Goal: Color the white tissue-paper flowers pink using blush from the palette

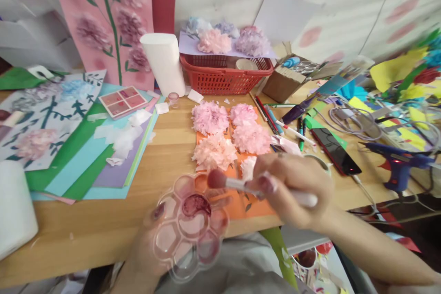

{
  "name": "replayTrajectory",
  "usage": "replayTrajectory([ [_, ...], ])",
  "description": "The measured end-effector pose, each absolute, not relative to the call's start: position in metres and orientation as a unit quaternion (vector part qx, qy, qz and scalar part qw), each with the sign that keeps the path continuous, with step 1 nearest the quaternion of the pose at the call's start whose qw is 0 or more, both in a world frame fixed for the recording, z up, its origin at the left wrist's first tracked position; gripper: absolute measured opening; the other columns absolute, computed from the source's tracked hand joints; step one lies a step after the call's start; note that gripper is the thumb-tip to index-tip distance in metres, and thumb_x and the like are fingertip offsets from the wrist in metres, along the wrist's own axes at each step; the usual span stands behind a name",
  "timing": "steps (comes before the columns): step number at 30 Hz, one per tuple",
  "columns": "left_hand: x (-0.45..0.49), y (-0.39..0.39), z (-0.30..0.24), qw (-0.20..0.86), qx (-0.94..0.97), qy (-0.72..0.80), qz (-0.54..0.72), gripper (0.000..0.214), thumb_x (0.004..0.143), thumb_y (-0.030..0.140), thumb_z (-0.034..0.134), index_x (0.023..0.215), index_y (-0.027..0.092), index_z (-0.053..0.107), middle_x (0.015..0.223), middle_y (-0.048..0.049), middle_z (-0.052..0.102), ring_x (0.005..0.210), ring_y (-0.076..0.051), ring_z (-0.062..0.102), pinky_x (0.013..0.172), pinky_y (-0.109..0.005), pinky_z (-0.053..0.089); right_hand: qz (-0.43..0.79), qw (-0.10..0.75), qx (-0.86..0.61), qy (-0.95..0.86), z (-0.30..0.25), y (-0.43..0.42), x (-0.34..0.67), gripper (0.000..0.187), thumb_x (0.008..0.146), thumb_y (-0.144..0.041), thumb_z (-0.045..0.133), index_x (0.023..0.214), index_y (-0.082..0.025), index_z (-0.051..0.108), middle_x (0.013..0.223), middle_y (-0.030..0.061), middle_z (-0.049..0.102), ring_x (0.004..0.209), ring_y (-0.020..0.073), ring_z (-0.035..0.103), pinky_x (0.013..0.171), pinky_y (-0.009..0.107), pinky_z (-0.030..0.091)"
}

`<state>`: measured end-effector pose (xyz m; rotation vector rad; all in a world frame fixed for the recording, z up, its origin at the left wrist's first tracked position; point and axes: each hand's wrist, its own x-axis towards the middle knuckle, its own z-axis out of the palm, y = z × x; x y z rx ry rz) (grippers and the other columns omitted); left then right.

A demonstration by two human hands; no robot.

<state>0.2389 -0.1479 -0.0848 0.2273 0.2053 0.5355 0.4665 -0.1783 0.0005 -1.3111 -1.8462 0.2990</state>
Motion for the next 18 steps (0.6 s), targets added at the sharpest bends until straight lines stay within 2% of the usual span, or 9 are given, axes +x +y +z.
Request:
replayTrajectory([
  [4, 0.248, -0.148, -0.064, 0.955, 0.128, 0.052, 0.262, 0.024, 0.079, 0.047, 0.071, 0.091, 0.027, 0.075, 0.079, -0.0029, 0.075, 0.093, -0.028, 0.072, 0.088, -0.043, 0.056, 0.125, 0.388, -0.448, -0.795, -0.015, -0.184, 0.452, 0.024, 0.099, -0.024, 0.049, 0.076, -0.022, 0.053, 0.055, -0.0047, 0.053, 0.05, 0.0105, 0.049, 0.049, 0.024, 0.038],
  [7, 0.252, -0.147, -0.051, 0.963, 0.104, -0.015, 0.248, 0.021, 0.087, 0.046, 0.063, 0.088, 0.029, 0.076, 0.088, 0.0004, 0.078, 0.092, -0.025, 0.073, 0.093, -0.043, 0.055, 0.107, 0.391, -0.426, -0.809, -0.019, -0.187, 0.454, 0.014, 0.1, -0.023, 0.05, 0.089, -0.02, 0.059, 0.065, -0.002, 0.061, 0.057, 0.0117, 0.055, 0.055, 0.025, 0.044],
  [10, 0.253, -0.151, -0.052, 0.961, 0.074, -0.059, 0.259, 0.022, 0.091, 0.042, 0.058, 0.102, 0.032, 0.074, 0.101, 0.0021, 0.078, 0.099, -0.023, 0.072, 0.095, -0.04, 0.054, 0.109, 0.381, -0.443, -0.804, -0.017, -0.194, 0.46, 0.005, 0.098, -0.022, 0.056, 0.1, -0.02, 0.059, 0.073, 0.0011, 0.066, 0.063, 0.0136, 0.06, 0.059, 0.027, 0.049],
  [14, 0.245, -0.162, -0.071, 0.96, 0.105, -0.018, 0.26, 0.036, 0.087, 0.047, 0.063, 0.122, 0.035, 0.065, 0.127, -0.0001, 0.07, 0.111, -0.026, 0.068, 0.097, -0.043, 0.053, 0.113, 0.394, -0.442, -0.798, -0.018, -0.2, 0.463, 0.008, 0.094, -0.014, 0.06, 0.098, -0.021, 0.059, 0.074, 0.0007, 0.065, 0.065, 0.0133, 0.06, 0.057, 0.026, 0.05],
  [15, 0.241, -0.165, -0.078, 0.955, 0.113, -0.001, 0.273, 0.042, 0.084, 0.05, 0.067, 0.123, 0.034, 0.064, 0.13, -0.0016, 0.069, 0.112, -0.027, 0.067, 0.097, -0.044, 0.053, 0.115, 0.402, -0.439, -0.795, -0.019, -0.201, 0.462, 0.009, 0.092, -0.013, 0.061, 0.097, -0.021, 0.059, 0.073, 0.0003, 0.064, 0.064, 0.0131, 0.06, 0.057, 0.026, 0.05],
  [17, 0.231, -0.171, -0.091, 0.955, 0.108, 0.059, 0.271, 0.042, 0.087, 0.055, 0.061, 0.122, 0.032, 0.065, 0.13, -0.004, 0.069, 0.117, -0.026, 0.064, 0.096, -0.042, 0.053, 0.124, 0.42, -0.441, -0.783, -0.021, -0.202, 0.46, 0.012, 0.09, -0.01, 0.061, 0.095, -0.021, 0.059, 0.073, 0.0001, 0.064, 0.064, 0.0131, 0.059, 0.057, 0.025, 0.05],
  [18, 0.226, -0.173, -0.096, 0.952, 0.108, 0.085, 0.272, 0.046, 0.082, 0.056, 0.066, 0.121, 0.031, 0.065, 0.126, -0.0048, 0.07, 0.114, -0.027, 0.065, 0.093, -0.041, 0.054, 0.136, 0.422, -0.441, -0.78, -0.021, -0.202, 0.459, 0.012, 0.09, -0.009, 0.061, 0.094, -0.021, 0.059, 0.073, 0.0002, 0.064, 0.065, 0.0131, 0.059, 0.058, 0.025, 0.05],
])
